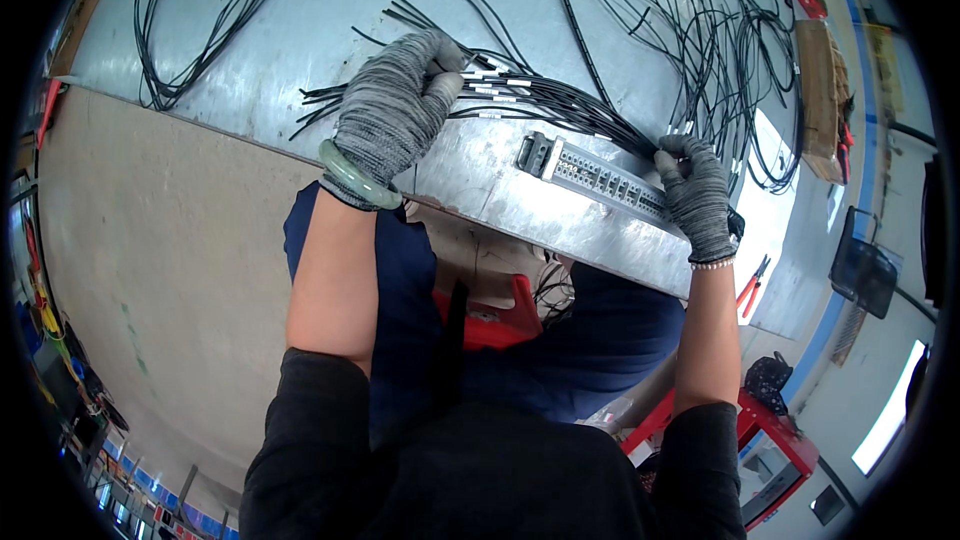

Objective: The person sits at a metal workbench and repeatedly picks up black wires, aligns them, and inserts them into a terminal block. The person handles the wires one at a time, organizing them into the block's slots.

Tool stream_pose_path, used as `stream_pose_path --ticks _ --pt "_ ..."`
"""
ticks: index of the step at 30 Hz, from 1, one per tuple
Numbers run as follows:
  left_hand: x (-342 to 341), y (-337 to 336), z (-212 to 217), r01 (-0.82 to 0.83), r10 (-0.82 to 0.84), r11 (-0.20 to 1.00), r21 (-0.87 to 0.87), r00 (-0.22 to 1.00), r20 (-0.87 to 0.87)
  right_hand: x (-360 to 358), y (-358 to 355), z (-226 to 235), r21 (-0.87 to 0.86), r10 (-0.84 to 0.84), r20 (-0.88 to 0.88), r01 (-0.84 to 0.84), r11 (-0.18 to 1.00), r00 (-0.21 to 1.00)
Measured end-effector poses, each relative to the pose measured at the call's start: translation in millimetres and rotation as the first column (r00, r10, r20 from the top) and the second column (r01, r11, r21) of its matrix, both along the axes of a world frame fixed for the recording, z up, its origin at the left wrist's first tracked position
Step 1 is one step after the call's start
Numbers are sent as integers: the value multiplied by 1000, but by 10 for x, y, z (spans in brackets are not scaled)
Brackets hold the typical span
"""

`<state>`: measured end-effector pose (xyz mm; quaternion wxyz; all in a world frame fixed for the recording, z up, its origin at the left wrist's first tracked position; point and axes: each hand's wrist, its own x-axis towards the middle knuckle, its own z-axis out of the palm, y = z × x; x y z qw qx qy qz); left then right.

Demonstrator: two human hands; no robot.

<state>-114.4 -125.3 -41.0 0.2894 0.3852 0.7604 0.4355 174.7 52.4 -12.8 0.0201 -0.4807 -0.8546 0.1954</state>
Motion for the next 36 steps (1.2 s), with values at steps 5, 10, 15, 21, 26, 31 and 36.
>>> stream_pose_path --ticks 5,10,15,21,26,31,36 --pt "31 -34 133 142 -151 973 -180 988 -37 -225 -141 110 -37 16 -194 -23 999 981" --pt "62 -26 2 78 -90 995 -56 967 -237 -591 -278 192 48 236 -230 -231 972 944" --pt "76 35 -104 81 -73 997 18 957 -281 -713 -81 298 -34 149 -233 -161 986 961" --pt "108 50 50 69 -118 992 -105 799 -590 -413 273 297 -92 121 -248 -147 985 961" --pt "82 75 14 72 -247 958 -276 695 -675 -286 329 252 -156 58 -187 -88 984 981" --pt "-68 61 -87 117 -216 971 -209 806 -552 -381 260 204 -168 75 -105 -92 982 992" --pt "-191 75 -161 117 -144 983 -144 970 -195 -622 131 183 -165 146 -142 -169 972 979"
